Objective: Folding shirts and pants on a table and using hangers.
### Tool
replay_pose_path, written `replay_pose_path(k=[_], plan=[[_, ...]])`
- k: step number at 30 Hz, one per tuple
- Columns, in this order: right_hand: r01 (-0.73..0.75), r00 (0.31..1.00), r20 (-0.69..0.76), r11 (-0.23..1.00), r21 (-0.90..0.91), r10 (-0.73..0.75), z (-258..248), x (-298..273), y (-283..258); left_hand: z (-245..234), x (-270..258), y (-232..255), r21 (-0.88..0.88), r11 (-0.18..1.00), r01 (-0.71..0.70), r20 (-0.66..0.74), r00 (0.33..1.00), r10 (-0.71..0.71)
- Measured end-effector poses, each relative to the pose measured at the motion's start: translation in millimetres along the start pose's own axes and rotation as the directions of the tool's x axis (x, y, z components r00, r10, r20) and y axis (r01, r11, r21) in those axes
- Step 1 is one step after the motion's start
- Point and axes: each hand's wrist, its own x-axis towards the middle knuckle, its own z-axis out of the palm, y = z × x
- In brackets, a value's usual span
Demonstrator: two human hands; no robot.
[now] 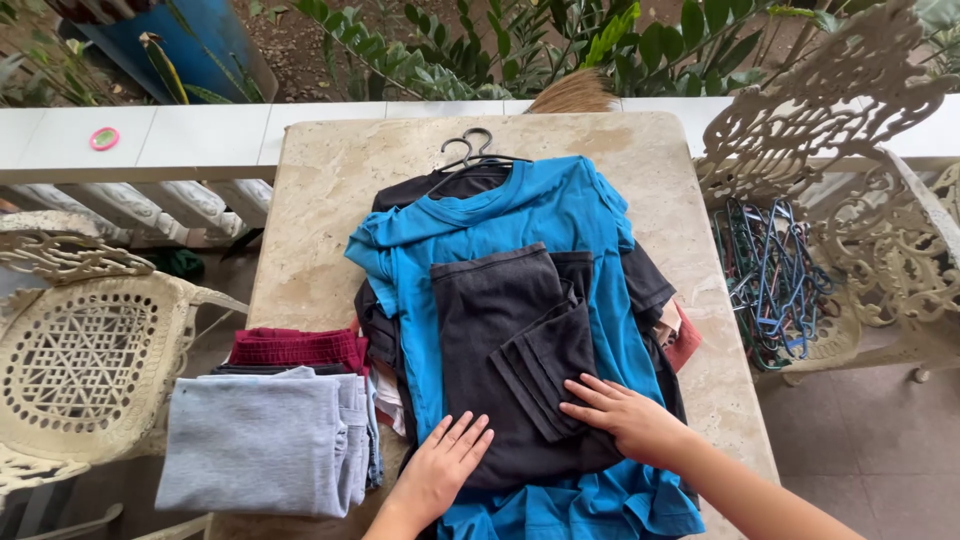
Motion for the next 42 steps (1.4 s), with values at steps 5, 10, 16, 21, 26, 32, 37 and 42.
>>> replay_pose_path(k=[5, 10, 16, 21, 26, 32, 37, 42], plan=[[-0.066, 0.997, -0.012, 0.96, 0.273, 0.072, -8, -16, -5, -11, -17, -15, -0.15, 0.984, -0.092, 0.017, 0.995, 0.095], [-0.13, 0.987, -0.003, 0.821, 0.557, 0.158, 27, -23, 20, -28, -13, -19, -0.471, 0.879, -0.072, 0.122, 0.982, 0.146], [-0.084, 0.828, 0.043, 0.047, 0.995, 0.559, 20, 26, 61, -20, 64, -54, -0.89, 0.182, 0.417, 0.172, 0.677, -0.715], [-0.181, 0.449, -0.179, 0.285, 0.941, 0.876, 22, 97, 52, 36, 123, -99, -0.852, 0.281, 0.442, -0.108, 0.376, -0.92], [-0.471, 0.207, -0.431, 0.476, 0.743, 0.878, 17, 120, 33, 32, 154, -94, -0.639, 0.32, 0.7, -0.225, 0.227, -0.947], [-0.675, 0.117, -0.381, 0.355, 0.647, 0.917, 26, 139, 47, 52, 168, -107, -0.404, 0.226, 0.887, -0.207, 0.152, -0.966], [-0.724, 0.062, -0.511, 0.391, 0.568, 0.857, 44, 135, 46, 29, 160, -89, -0.477, 0.115, 0.871, -0.112, 0.07, -0.991], [-0.623, 0.075, -0.316, 0.292, 0.725, 0.946, 46, 110, 33, 93, 81, -62, -0.589, 0.373, 0.717, -0.192, 0.324, -0.926]])
